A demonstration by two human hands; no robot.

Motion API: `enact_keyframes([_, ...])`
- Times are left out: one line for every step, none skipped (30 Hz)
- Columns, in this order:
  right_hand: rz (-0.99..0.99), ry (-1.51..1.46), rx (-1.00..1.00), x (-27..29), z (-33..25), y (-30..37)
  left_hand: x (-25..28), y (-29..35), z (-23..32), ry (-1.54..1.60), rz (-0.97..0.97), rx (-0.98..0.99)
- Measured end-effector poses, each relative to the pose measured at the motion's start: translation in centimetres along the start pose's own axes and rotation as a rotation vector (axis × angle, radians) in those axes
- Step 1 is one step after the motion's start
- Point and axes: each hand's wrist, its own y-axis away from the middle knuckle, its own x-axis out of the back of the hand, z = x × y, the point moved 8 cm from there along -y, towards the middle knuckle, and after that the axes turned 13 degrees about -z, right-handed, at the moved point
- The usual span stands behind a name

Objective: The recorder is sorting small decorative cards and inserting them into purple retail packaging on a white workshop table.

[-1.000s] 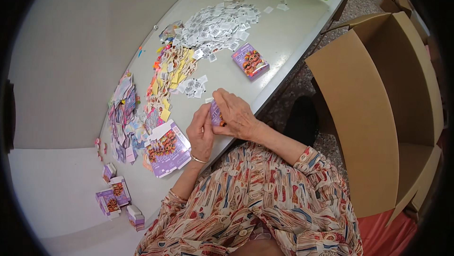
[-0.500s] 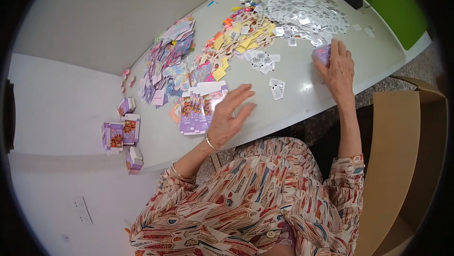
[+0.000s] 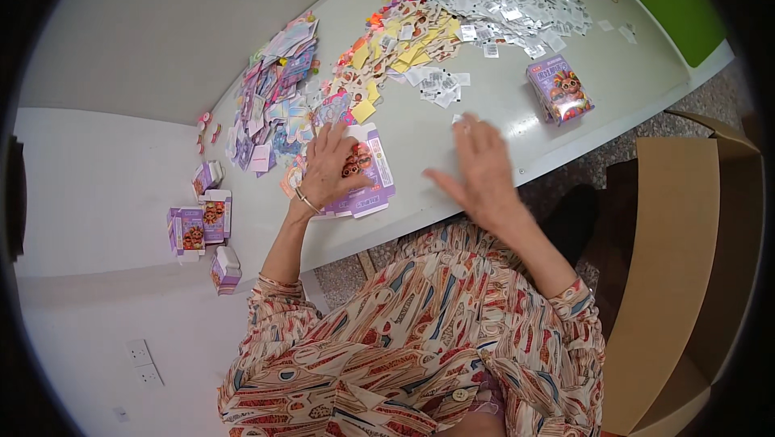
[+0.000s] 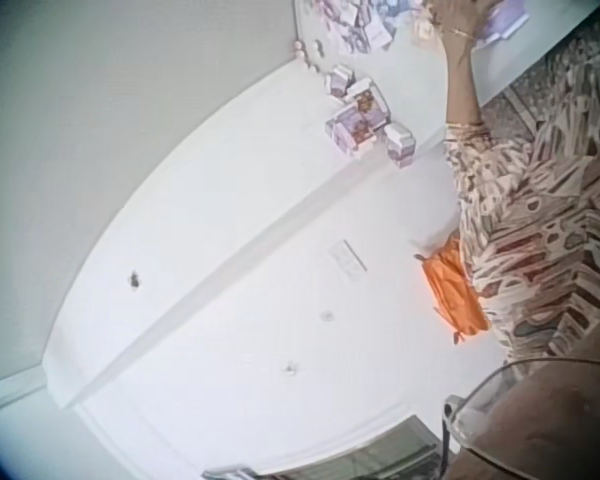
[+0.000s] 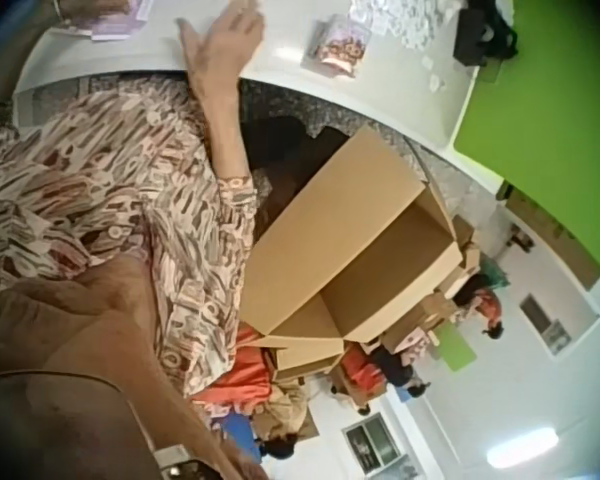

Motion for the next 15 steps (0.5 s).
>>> enact_keyframes([-0.007,-0.063,0.026,-0.5,-1.1,0.1,0.4,-0.3,0.0,0.008,0.025,0.009])
enact_keyframes([-0.005,-0.064,0.023,-1.0,-1.7,0.1,0.8,-0.4,-0.3,0.013,0.052,0.029])
enact_keyframes([-0.047,-0.142,0.043,-1.8,-2.2,0.1,0.8,-0.6,-0.5,0.011,0.051,0.026])
enact_keyframes([-0.088,-0.219,0.064,-2.7,-2.7,0.1,1.0,-0.8,-1.1,0.159,0.081,0.009])
enact_keyframes([-0.039,-0.217,0.098,-3.0,-3.3,0.0,1.4,-1.1,-1.4,0.308,0.113,-0.009])
enact_keyframes([-0.035,-0.214,0.096,-3.3,-3.7,-0.1,1.5,-1.6,-1.4,0.307,0.114,-0.015])
enact_keyframes([-0.044,-0.23,0.084,-3.5,-4.0,-0.3,2.1,-1.9,-1.8,0.439,0.206,0.002])
enact_keyframes([-0.051,-0.245,0.066,-3.5,-4.2,-0.4,2.8,-2.3,-1.6,0.572,0.294,0.014])
enact_keyframes([-0.059,-0.235,0.034,-3.8,-4.2,-0.6,4.0,-3.0,0.0,0.586,0.313,-0.026])
enact_keyframes([-0.054,-0.226,0.022,-3.6,-4.3,-1.0,4.6,-3.8,1.7,0.592,0.308,-0.041])
enact_keyframes([-0.036,-0.239,-0.022,-3.5,-4.1,-1.4,5.1,-4.2,3.4,0.663,0.315,-0.06])
enact_keyframes([-0.015,-0.251,-0.061,-3.0,-3.7,-1.6,5.7,-4.3,5.0,0.732,0.325,-0.079])
enact_keyframes([-0.01,-0.244,-0.066,-3.0,-3.3,-1.6,5.9,-4.4,6.3,0.877,0.314,-0.065])
enact_keyframes([0.046,-0.259,-0.094,-3.0,-2.5,-1.4,5.7,-4.5,7.1,0.879,0.31,-0.08])
enact_keyframes([0.102,-0.275,-0.12,-2.7,-1.7,-1.3,5.4,-4.8,7.8,0.928,0.272,-0.091])
